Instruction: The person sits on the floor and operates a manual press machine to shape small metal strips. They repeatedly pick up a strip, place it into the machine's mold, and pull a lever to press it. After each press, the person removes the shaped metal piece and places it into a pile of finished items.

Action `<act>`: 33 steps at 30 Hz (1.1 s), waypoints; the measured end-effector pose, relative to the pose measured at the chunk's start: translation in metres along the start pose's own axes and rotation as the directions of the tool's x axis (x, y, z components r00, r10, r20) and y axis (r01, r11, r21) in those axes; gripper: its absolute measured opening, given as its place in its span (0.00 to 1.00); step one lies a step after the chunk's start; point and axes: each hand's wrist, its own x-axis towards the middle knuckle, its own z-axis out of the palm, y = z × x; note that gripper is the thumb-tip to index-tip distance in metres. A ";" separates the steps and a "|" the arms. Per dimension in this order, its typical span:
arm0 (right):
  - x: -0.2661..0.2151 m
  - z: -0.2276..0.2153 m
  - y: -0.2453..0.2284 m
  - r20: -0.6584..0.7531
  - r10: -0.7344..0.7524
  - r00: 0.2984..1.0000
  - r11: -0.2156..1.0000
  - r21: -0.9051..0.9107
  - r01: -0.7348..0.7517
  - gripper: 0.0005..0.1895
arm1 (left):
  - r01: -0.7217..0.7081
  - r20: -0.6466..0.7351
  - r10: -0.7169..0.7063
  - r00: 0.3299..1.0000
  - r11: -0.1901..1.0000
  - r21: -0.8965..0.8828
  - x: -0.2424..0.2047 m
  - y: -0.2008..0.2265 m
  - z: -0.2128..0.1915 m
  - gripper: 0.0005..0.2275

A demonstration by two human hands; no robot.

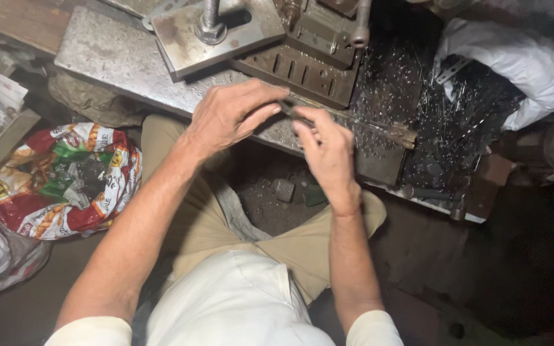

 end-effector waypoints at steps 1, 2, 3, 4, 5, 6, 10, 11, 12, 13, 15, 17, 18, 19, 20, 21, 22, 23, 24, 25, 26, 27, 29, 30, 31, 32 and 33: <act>-0.002 0.007 0.002 -0.018 0.059 0.998 0.977 0.208 -0.054 0.15 | 0.007 -0.009 -0.007 1.000 1.000 -0.010 -0.002 -0.003 0.002 0.10; -0.003 0.013 0.004 -0.024 0.120 0.992 0.908 0.407 -0.100 0.14 | 0.015 -0.018 -0.015 1.000 1.000 -0.020 -0.004 -0.005 0.003 0.09; -0.002 0.018 0.005 -0.013 0.179 0.984 0.797 0.588 -0.138 0.13 | 0.026 -0.029 -0.027 0.999 0.999 -0.030 -0.005 -0.008 0.004 0.08; -0.001 0.022 0.006 -0.061 0.175 0.983 0.810 0.576 -0.109 0.12 | 0.041 -0.017 -0.041 0.999 0.999 -0.018 -0.005 -0.009 0.004 0.08; -0.001 0.025 0.006 -0.110 0.175 0.978 0.822 0.563 -0.084 0.10 | 0.057 -0.003 -0.057 0.998 0.998 -0.008 -0.005 -0.010 0.005 0.08; -0.001 0.027 0.005 -0.158 0.174 0.972 0.834 0.548 -0.060 0.09 | 0.073 0.012 -0.073 0.997 0.997 0.002 -0.005 -0.010 0.006 0.07; 0.019 0.014 0.010 -0.405 0.110 0.908 0.932 0.358 0.047 0.06 | 0.021 -0.113 -0.018 0.993 0.999 0.031 -0.004 -0.005 0.005 0.16; 0.031 0.010 0.014 -0.476 0.100 0.874 0.904 0.410 0.120 0.05 | 0.030 -0.134 -0.023 0.991 0.998 0.050 -0.004 -0.005 0.007 0.17; 0.042 0.005 0.018 -0.523 0.030 0.852 0.924 0.339 0.176 0.05 | 0.039 -0.154 -0.028 0.988 0.997 0.069 -0.004 -0.004 0.008 0.19; 0.053 0.000 0.022 -0.563 -0.050 0.825 0.935 0.263 0.236 0.04 | 0.042 -0.158 -0.028 0.987 0.995 0.086 -0.004 -0.004 0.008 0.18; 0.070 -0.003 0.025 -0.582 -0.060 0.811 0.957 0.197 0.212 0.03 | 0.050 -0.165 -0.030 0.986 0.991 0.122 -0.004 -0.005 0.009 0.17; 0.081 -0.003 0.029 -0.596 -0.078 0.799 0.972 0.134 0.194 0.02 | 0.043 -0.178 -0.018 0.984 0.989 0.140 -0.005 -0.007 0.010 0.16; 0.086 -0.002 0.030 -0.601 -0.090 0.794 0.976 0.104 0.190 0.02 | 0.042 -0.184 -0.014 0.983 0.988 0.149 -0.006 -0.008 0.011 0.16; 0.088 -0.001 0.032 -0.606 -0.102 0.789 0.980 0.075 0.185 0.02 | 0.044 -0.185 -0.016 0.983 0.988 0.149 -0.007 -0.009 0.011 0.15; 0.091 0.000 0.033 -0.601 -0.108 0.792 0.982 0.060 0.180 0.03 | 0.046 -0.185 -0.018 0.983 0.988 0.149 -0.007 -0.010 0.011 0.15; 0.093 0.000 0.034 -0.599 -0.115 0.792 0.984 0.043 0.176 0.03 | 0.044 -0.185 -0.016 0.983 0.988 0.148 -0.007 -0.010 0.011 0.14; 0.095 0.000 0.034 -0.597 -0.123 0.793 0.985 0.026 0.172 0.04 | 0.044 -0.186 -0.015 0.982 0.987 0.151 -0.006 -0.011 0.011 0.14; 0.097 0.002 0.035 -0.592 -0.118 0.798 0.984 0.035 0.172 0.04 | 0.044 -0.187 -0.015 0.982 0.987 0.154 -0.006 -0.011 0.012 0.13; 0.099 0.004 0.036 -0.586 -0.114 0.802 0.984 0.044 0.172 0.04 | 0.044 -0.187 -0.014 0.982 0.987 0.156 -0.006 -0.011 0.012 0.13; 0.099 0.005 0.036 -0.581 -0.110 0.807 0.984 0.054 0.172 0.05 | 0.049 -0.182 -0.020 0.983 0.987 0.156 -0.007 -0.011 0.012 0.13; 0.097 0.003 0.035 -0.546 -0.047 0.836 0.985 0.112 0.129 0.05 | 0.054 -0.176 -0.026 0.984 0.986 0.156 -0.007 -0.011 0.012 0.13; 0.094 -0.001 0.035 -0.507 0.014 0.862 0.982 0.169 0.084 0.06 | 0.059 -0.171 -0.032 0.985 0.986 0.157 -0.007 -0.012 0.012 0.13; 0.083 -0.008 0.033 -0.454 0.074 0.888 0.969 0.243 0.043 0.06 | 0.052 -0.191 -0.022 0.981 0.987 0.152 -0.008 -0.010 0.011 0.12; 0.073 -0.013 0.031 -0.446 0.076 0.892 0.964 0.262 0.049 0.05 | 0.047 -0.202 -0.015 0.979 0.987 0.151 -0.008 -0.011 0.011 0.12; 0.067 -0.015 0.031 -0.432 0.079 0.899 0.958 0.282 0.051 0.04 | 0.050 -0.199 -0.019 0.980 0.987 0.152 -0.008 -0.012 0.011 0.12; 0.067 -0.015 0.033 -0.445 0.076 0.892 0.951 0.302 0.070 0.03 | 0.053 -0.195 -0.022 0.980 0.987 0.154 -0.008 -0.013 0.011 0.12; 0.065 -0.014 0.035 -0.464 0.079 0.882 0.942 0.324 0.086 0.03 | 0.052 -0.183 -0.023 0.983 0.987 0.153 -0.008 -0.013 0.011 0.12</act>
